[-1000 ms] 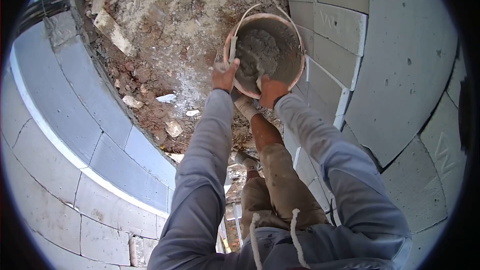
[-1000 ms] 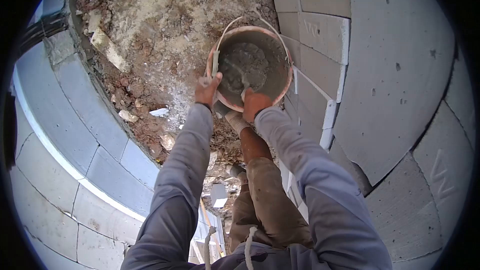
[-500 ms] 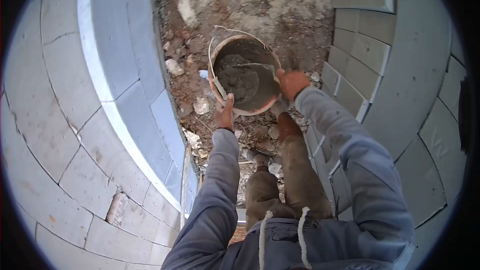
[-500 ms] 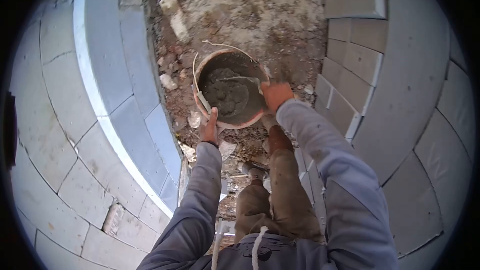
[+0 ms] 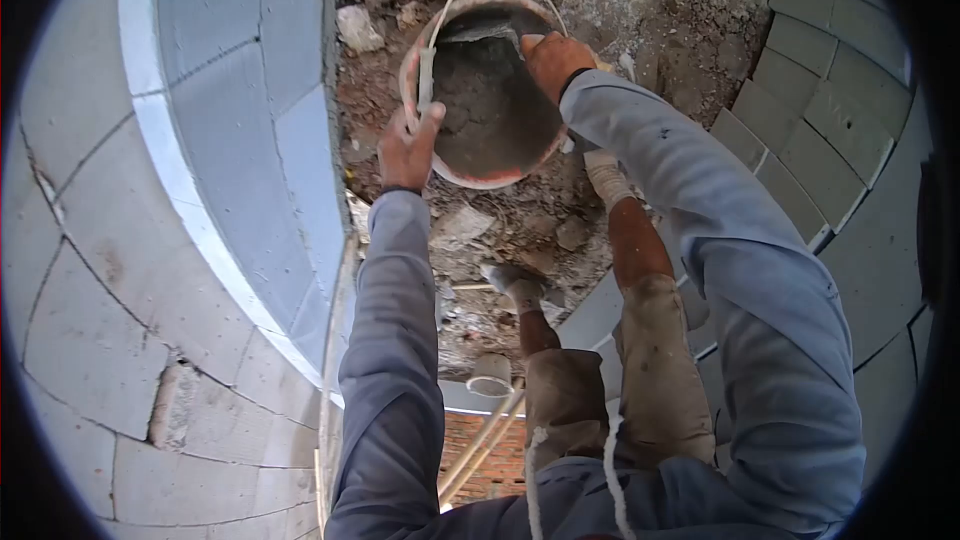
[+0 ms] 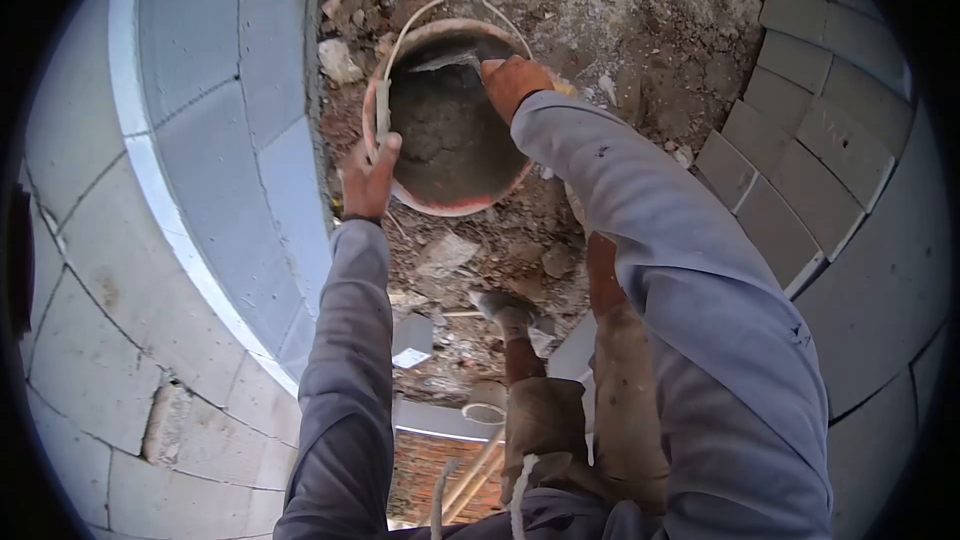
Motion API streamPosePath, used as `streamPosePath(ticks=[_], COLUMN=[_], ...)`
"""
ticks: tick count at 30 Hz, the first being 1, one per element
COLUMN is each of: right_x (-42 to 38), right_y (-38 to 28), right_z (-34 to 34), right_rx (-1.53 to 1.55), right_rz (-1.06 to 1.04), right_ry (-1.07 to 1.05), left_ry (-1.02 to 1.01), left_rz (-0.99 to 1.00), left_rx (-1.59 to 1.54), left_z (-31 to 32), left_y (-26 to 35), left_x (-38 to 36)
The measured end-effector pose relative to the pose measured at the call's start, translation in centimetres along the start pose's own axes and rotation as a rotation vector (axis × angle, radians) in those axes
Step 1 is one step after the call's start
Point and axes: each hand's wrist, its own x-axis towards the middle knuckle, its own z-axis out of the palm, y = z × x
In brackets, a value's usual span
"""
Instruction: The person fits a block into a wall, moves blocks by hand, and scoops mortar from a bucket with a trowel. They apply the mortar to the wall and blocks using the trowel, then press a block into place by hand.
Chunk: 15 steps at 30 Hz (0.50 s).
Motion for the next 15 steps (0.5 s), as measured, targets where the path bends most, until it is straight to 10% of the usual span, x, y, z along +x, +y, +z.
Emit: streamPosePath(ticks=[9, 15], right_x=[-8.6, -8.0], right_y=[-4.7, -0.9], right_z=[6.3, -2.9], right_rx=[0.102, -0.031], right_rz=[0.162, -0.019], right_ry=[-0.366, -0.425], left_ry=[0.087, 0.030], left_rz=[0.054, 0.039], left_rx=[-0.096, -0.092], left_z=[0.4, 0.3], left_y=[0.3, 0.8], left_x=[0.4, 0.7])
